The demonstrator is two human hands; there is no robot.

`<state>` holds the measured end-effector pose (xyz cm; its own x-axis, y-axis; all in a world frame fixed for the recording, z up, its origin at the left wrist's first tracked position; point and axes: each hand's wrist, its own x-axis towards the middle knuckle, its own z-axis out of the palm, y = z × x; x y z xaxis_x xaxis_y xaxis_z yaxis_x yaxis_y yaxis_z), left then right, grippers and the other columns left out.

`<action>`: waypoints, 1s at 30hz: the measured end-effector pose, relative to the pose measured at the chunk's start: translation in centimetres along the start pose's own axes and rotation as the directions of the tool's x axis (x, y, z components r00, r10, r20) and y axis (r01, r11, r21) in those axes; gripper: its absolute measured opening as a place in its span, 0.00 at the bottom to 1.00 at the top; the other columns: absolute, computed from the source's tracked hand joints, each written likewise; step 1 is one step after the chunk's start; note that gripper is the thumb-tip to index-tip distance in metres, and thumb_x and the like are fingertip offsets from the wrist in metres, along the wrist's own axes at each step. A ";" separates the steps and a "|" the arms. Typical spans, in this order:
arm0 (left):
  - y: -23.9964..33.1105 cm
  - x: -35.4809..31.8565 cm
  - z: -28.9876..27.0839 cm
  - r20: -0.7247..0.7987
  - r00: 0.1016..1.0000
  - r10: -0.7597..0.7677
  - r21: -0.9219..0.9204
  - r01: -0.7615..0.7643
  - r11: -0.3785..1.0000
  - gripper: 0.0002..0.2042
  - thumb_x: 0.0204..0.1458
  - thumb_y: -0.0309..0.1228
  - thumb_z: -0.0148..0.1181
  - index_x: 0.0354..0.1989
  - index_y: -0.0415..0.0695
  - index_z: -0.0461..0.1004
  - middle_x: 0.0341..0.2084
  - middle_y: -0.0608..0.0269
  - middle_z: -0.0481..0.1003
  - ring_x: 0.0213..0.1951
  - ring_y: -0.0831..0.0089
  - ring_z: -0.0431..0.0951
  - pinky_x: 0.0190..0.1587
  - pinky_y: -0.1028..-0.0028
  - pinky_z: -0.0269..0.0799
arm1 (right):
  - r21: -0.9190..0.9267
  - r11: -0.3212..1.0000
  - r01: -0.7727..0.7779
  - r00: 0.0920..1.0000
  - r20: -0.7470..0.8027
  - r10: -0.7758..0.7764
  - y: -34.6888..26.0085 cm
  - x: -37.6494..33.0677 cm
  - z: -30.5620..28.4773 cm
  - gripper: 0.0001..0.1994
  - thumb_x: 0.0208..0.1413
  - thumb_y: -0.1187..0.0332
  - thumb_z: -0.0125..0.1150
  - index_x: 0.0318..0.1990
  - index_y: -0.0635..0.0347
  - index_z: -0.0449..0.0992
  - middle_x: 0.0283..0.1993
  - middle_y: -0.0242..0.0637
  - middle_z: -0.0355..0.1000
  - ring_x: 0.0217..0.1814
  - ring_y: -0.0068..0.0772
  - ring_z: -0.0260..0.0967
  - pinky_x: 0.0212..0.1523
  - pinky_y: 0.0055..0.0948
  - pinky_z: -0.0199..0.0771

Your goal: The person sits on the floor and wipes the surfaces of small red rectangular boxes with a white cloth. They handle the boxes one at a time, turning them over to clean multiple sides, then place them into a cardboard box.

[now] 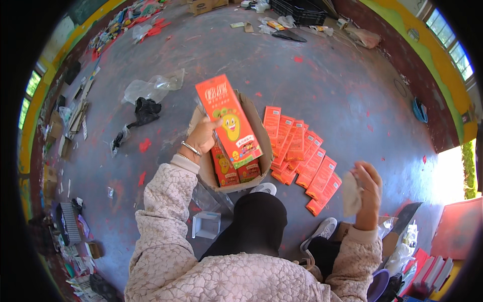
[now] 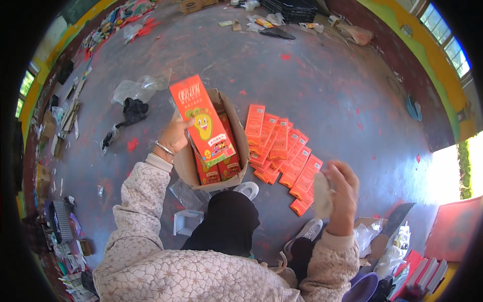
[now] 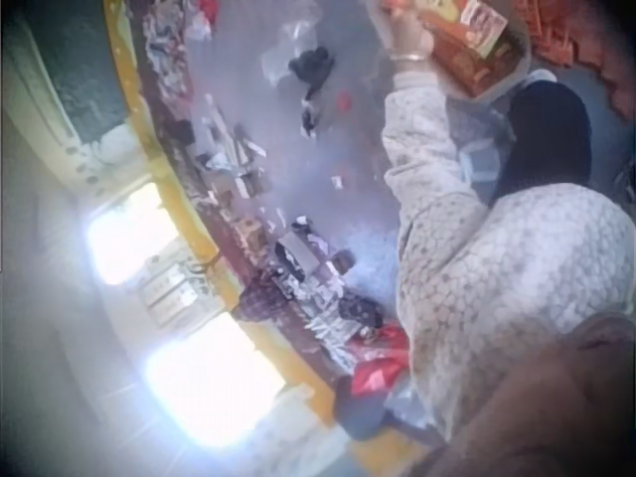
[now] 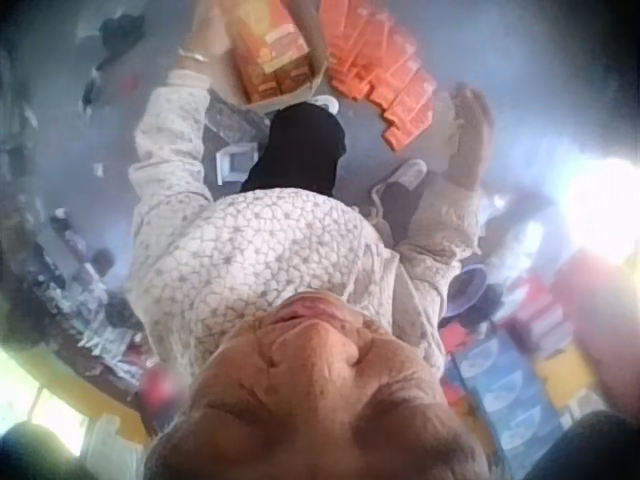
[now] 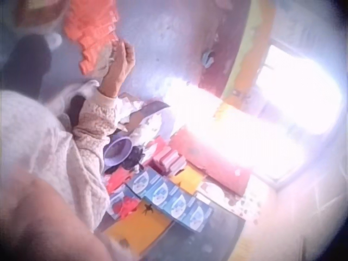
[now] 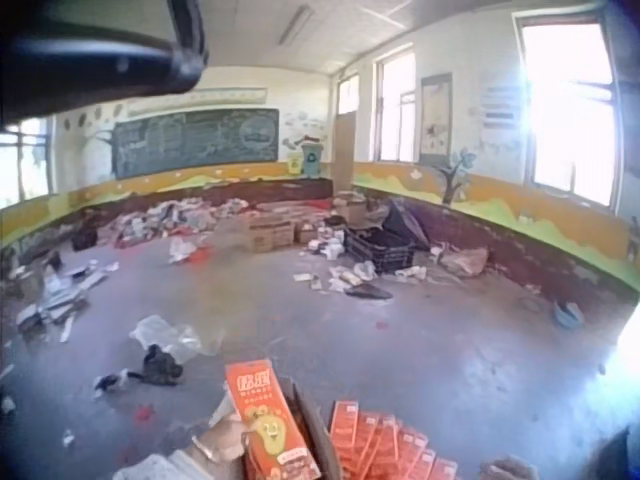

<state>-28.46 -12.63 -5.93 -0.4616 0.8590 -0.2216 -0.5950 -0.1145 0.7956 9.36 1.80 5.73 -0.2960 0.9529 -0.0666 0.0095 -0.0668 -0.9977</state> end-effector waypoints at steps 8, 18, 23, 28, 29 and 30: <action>-13.0 6.1 -9.1 -0.256 0.963 -0.088 -0.088 0.068 0.994 0.12 0.51 0.18 0.50 0.45 0.36 0.68 0.43 0.55 0.73 0.44 0.63 0.74 0.47 0.62 0.69 | 0.014 0.969 -0.248 0.964 0.101 0.245 3.9 -2.1 -4.7 0.05 0.54 0.70 0.54 0.31 0.62 0.72 0.27 0.32 0.69 0.26 0.18 0.66 0.28 0.16 0.65; -25.2 11.0 -14.1 -0.562 0.783 -0.267 0.513 0.583 0.630 0.13 0.50 0.27 0.53 0.43 0.34 0.71 0.42 0.51 0.74 0.42 0.57 0.74 0.44 0.62 0.70 | -0.042 0.948 -0.316 0.942 0.105 0.319 5.1 -0.9 -3.8 0.04 0.53 0.73 0.54 0.31 0.63 0.71 0.26 0.33 0.70 0.25 0.19 0.66 0.27 0.16 0.66; -24.1 11.2 -12.7 -0.469 0.794 -0.386 0.879 0.464 -0.114 0.19 0.55 0.38 0.46 0.45 0.34 0.71 0.44 0.42 0.72 0.47 0.56 0.74 0.46 0.62 0.69 | -0.111 0.943 -0.315 0.943 0.078 0.324 5.7 -0.7 -3.6 0.05 0.53 0.72 0.54 0.31 0.64 0.71 0.27 0.33 0.70 0.26 0.18 0.66 0.27 0.16 0.65; -21.4 10.2 -9.5 -0.249 0.810 -0.531 0.940 0.071 -0.334 0.18 0.59 0.35 0.41 0.49 0.36 0.71 0.49 0.50 0.71 0.49 0.55 0.73 0.48 0.64 0.69 | -0.156 0.934 -0.322 0.941 0.058 0.334 5.8 -0.8 -3.4 0.05 0.53 0.71 0.54 0.31 0.64 0.71 0.27 0.32 0.70 0.26 0.17 0.66 0.28 0.16 0.65; -22.1 10.6 -10.4 -0.302 0.816 -0.493 0.943 0.182 -0.277 0.21 0.57 0.40 0.42 0.49 0.36 0.70 0.48 0.47 0.72 0.48 0.55 0.73 0.47 0.64 0.69 | -0.160 0.933 -0.321 0.942 0.050 0.333 6.0 -0.8 -3.5 0.05 0.53 0.71 0.54 0.31 0.64 0.71 0.27 0.32 0.70 0.26 0.17 0.66 0.28 0.16 0.65; -22.7 10.3 -12.8 -0.376 0.813 -0.445 0.926 0.316 -0.207 0.24 0.56 0.44 0.44 0.49 0.35 0.69 0.46 0.45 0.72 0.48 0.55 0.74 0.47 0.64 0.69 | -0.171 0.933 -0.317 0.940 0.070 0.333 5.8 -0.7 -3.4 0.05 0.53 0.71 0.54 0.31 0.64 0.71 0.27 0.32 0.70 0.26 0.17 0.66 0.28 0.16 0.65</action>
<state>-28.10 -7.59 -33.45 -0.3583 0.5611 -0.7462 0.5864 0.7572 0.2878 12.88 1.76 -0.07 -0.3416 0.8533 -0.3939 0.2658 -0.3143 -0.9114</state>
